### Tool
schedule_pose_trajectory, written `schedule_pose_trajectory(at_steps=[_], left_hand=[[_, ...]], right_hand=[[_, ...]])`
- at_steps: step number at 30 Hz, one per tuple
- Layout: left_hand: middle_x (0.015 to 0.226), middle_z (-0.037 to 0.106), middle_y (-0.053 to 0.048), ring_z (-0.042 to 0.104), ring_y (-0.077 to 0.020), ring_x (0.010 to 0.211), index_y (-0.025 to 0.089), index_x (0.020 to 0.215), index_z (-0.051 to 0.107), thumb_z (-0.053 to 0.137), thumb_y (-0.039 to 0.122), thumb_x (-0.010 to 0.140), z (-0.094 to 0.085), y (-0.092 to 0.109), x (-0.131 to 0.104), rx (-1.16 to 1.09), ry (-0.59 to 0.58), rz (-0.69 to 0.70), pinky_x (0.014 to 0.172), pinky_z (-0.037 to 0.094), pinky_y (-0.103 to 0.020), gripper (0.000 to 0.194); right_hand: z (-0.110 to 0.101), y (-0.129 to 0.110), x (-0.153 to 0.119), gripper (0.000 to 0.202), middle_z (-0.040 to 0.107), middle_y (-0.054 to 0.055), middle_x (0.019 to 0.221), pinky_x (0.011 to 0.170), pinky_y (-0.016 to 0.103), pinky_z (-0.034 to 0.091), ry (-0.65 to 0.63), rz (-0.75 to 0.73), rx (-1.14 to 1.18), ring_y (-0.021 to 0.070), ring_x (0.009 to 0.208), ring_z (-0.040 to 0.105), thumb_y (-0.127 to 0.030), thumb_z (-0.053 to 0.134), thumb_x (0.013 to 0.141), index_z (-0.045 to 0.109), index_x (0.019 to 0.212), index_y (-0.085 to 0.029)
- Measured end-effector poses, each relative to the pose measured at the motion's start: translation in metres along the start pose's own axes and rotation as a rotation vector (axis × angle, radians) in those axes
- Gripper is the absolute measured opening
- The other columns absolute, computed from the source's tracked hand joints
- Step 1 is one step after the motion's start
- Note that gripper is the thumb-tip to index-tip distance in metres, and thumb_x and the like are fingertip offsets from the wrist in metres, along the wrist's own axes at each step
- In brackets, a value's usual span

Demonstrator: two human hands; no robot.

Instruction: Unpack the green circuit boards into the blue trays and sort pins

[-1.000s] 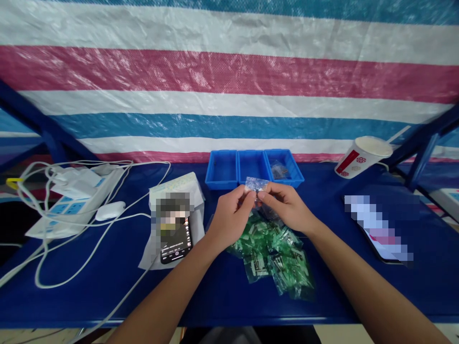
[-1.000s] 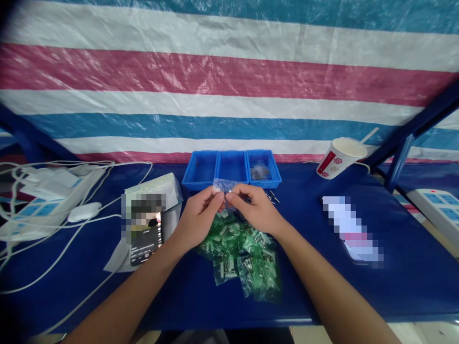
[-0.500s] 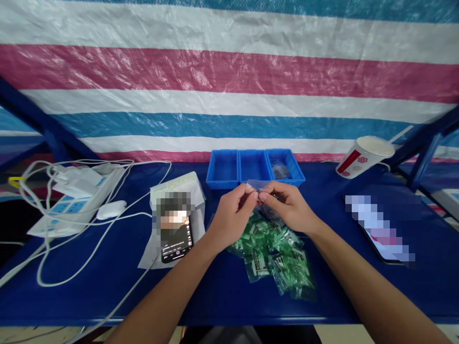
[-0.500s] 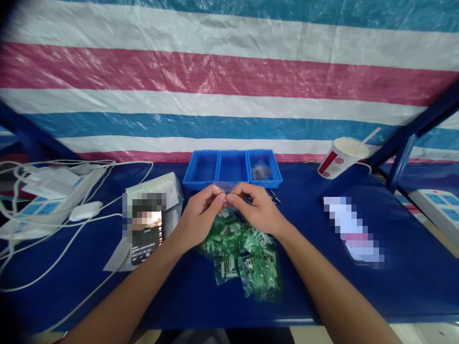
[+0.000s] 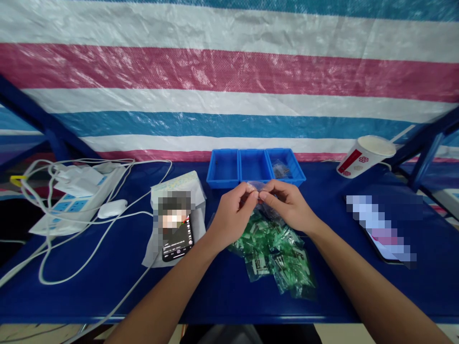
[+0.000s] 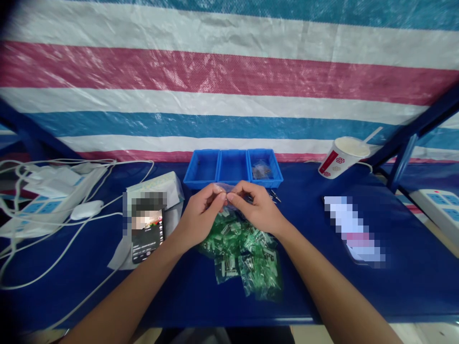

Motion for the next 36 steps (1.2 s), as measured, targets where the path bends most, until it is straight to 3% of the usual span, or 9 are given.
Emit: schedule_pose_trajectory(at_steps=[22,27,29,33,36], left_hand=[[0.068,0.053,0.003,0.05,-0.012,0.061,0.021,0.082,0.053,0.049,0.031,0.098,0.001,-0.001,-0.001,0.002,0.003,0.006,0.059,0.039,-0.026,0.02],[0.075,0.059,0.001,0.054,-0.0125,0.065,0.021,0.087,0.057,0.05,0.03,0.098,-0.001,-0.002,-0.001,0.006,0.059,-0.01,0.062,0.044,-0.027,0.016],[0.079,0.063,0.0,0.056,-0.0125,0.066,0.021,0.088,0.058,0.049,0.03,0.099,-0.002,-0.002,0.0,-0.006,0.076,-0.004,0.064,0.046,-0.027,0.016],[0.084,0.066,-0.001,0.058,-0.0128,0.067,0.02,0.096,0.063,0.051,0.029,0.099,-0.001,-0.002,-0.001,0.012,0.08,0.024,0.065,0.048,-0.027,0.015],[0.086,0.069,-0.002,0.059,-0.0133,0.068,0.021,0.101,0.065,0.052,0.028,0.098,0.0,-0.002,-0.001,0.044,0.073,0.05,0.066,0.048,-0.028,0.014]], right_hand=[[-0.001,-0.001,0.0,0.026,0.052,-0.004,0.065,0.055,0.028,0.036,0.002,0.022,0.007,0.0107,0.057,0.043,-0.043,0.064,0.093,0.059,0.078,-0.022],[-0.004,-0.002,0.001,0.034,0.062,0.001,0.075,0.064,0.029,0.043,0.013,0.046,0.025,0.0152,0.07,0.055,-0.054,0.061,0.093,0.064,0.085,-0.021],[-0.006,0.002,0.002,0.043,0.066,0.003,0.078,0.064,0.029,0.043,0.005,0.081,0.069,0.0164,0.072,0.058,-0.06,0.055,0.094,0.066,0.085,-0.02],[-0.004,0.013,0.003,0.061,0.065,0.004,0.07,0.048,0.027,0.031,-0.028,0.263,0.26,0.0122,0.053,0.049,-0.071,0.04,0.094,0.066,0.079,-0.018],[-0.003,0.012,0.002,0.054,0.06,0.001,0.064,0.047,0.026,0.028,-0.076,0.303,0.252,0.0096,0.049,0.043,-0.065,0.053,0.092,0.064,0.071,-0.017]])
Point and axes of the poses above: each hand's wrist, its own x-axis towards the middle knuckle, its own z-axis out of the palm, y = z × x, the point moved 4 cm from there along x, towards the middle knuckle
